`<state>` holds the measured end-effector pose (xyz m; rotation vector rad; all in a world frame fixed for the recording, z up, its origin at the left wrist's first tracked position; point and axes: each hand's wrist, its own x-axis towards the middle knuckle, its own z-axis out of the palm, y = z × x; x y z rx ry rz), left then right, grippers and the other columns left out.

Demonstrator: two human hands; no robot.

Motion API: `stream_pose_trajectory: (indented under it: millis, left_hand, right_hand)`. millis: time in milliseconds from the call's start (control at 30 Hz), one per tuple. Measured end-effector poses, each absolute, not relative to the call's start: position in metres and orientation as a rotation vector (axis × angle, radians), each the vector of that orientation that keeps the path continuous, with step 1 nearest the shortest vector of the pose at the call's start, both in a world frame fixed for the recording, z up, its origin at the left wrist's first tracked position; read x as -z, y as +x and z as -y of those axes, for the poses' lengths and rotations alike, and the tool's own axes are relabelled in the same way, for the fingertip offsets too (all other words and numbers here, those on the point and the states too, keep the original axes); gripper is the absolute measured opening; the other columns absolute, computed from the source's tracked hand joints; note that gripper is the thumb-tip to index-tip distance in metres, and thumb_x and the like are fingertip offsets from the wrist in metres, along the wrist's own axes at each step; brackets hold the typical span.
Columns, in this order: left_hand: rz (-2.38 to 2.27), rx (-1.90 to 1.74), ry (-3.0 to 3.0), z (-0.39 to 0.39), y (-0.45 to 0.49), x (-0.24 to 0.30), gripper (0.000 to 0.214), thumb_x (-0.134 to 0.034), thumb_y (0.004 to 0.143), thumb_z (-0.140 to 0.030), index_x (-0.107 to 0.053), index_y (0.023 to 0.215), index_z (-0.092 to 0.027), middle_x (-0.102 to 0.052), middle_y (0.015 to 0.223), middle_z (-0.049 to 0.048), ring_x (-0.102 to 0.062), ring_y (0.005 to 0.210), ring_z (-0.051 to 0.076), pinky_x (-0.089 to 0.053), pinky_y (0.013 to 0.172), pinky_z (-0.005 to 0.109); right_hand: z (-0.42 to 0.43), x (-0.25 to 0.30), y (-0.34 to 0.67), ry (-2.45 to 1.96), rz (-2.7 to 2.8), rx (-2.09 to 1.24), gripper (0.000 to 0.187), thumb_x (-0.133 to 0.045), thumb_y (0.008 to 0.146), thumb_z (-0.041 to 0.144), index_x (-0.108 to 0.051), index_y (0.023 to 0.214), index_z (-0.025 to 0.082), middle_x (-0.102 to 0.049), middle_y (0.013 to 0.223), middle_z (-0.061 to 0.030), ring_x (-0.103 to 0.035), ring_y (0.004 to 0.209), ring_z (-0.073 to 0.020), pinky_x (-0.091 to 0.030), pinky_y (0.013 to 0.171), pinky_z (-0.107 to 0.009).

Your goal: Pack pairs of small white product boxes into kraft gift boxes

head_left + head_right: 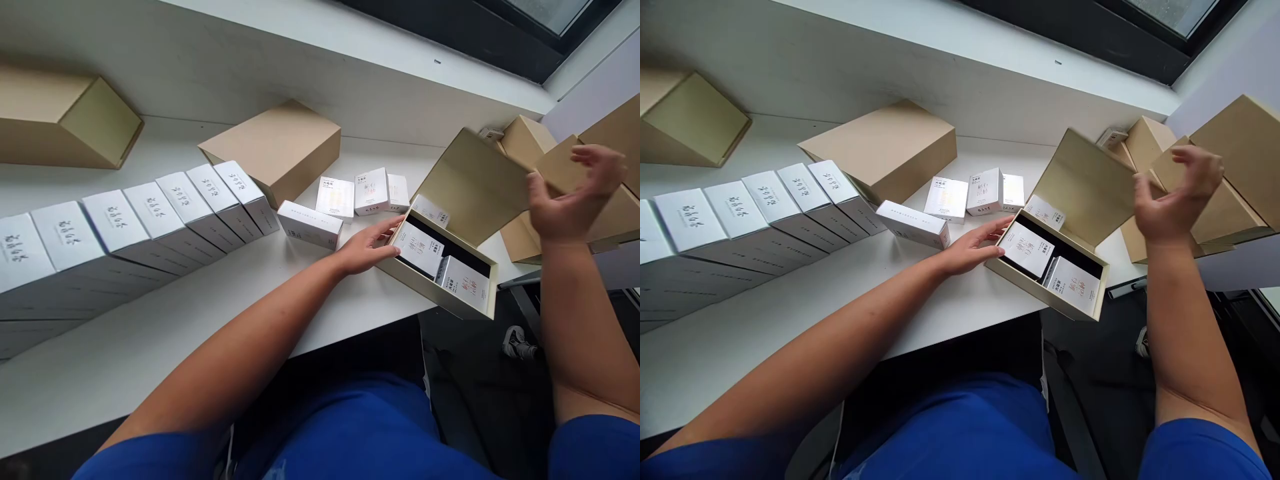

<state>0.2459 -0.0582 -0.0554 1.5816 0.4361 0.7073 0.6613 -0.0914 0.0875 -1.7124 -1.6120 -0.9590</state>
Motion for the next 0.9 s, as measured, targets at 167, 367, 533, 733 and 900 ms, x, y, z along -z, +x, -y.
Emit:
stream_pose_trajectory:
  millis: [167, 367, 533, 733, 900]
  left_hand:
    - [-0.4, -0.736, 1.593, 0.057, 0.248, 0.055, 0.081, -0.067, 0.084, -0.036, -0.051, 0.163, -0.033, -0.057, 0.165, 0.0075, -0.058, 0.144, 0.037, -0.041, 0.128, 0.063]
    - [-0.422, -0.731, 1.562, 0.056, 0.249, 0.057, 0.084, -0.069, 0.081, -0.037, -0.051, 0.163, -0.028, -0.058, 0.164, 0.0111, -0.058, 0.145, 0.038, -0.04, 0.128, 0.064]
    - [-0.412, -0.73, 1.519, 0.055, 0.248, 0.057, 0.082, -0.073, 0.08, -0.035, -0.055, 0.16, -0.029, -0.066, 0.155, 0.0101, -0.06, 0.142, 0.036, -0.043, 0.126, 0.062]
    - [-0.415, -0.746, 1.484, 0.056, 0.248, 0.055, 0.082, -0.075, 0.078, -0.033, -0.058, 0.158, -0.026, -0.065, 0.156, 0.0104, -0.063, 0.138, 0.034, -0.043, 0.126, 0.058]
    - [-0.47, -0.736, 1.474, 0.059, 0.249, 0.054, 0.086, -0.074, 0.076, -0.033, -0.055, 0.16, -0.024, -0.065, 0.155, 0.0106, -0.06, 0.142, 0.034, -0.04, 0.129, 0.056]
  right_hand:
    - [0.102, -0.056, 0.594, -2.024, 2.297, 0.57, 0.097, -0.086, 0.078, 0.051, -0.04, 0.162, 0.036, -0.022, 0.181, -0.011, -0.007, 0.171, -0.0443, -0.003, 0.135, -0.073]
    - [0.061, -0.016, 0.574, -2.095, 2.308, 0.136, 0.101, -0.081, 0.077, 0.051, -0.037, 0.165, 0.028, -0.034, 0.176, -0.0142, -0.014, 0.171, -0.0412, -0.007, 0.138, -0.066]
    - [0.034, -0.015, 0.543, -2.218, 2.291, 0.147, 0.093, -0.065, 0.087, 0.074, -0.049, 0.159, 0.017, -0.044, 0.169, -0.0208, -0.026, 0.165, -0.0441, -0.015, 0.136, -0.066]
    - [-0.009, -0.019, 0.494, -2.238, 2.335, 0.236, 0.068, -0.043, 0.102, 0.072, -0.072, 0.135, 0.02, -0.065, 0.148, -0.0185, -0.047, 0.15, -0.0419, -0.024, 0.131, -0.066]
    - [-0.035, -0.036, 0.548, -2.457, 2.016, 0.27, 0.07, -0.05, 0.101, 0.066, -0.063, 0.15, 0.017, -0.054, 0.161, -0.0206, -0.041, 0.156, -0.0415, -0.028, 0.13, -0.063]
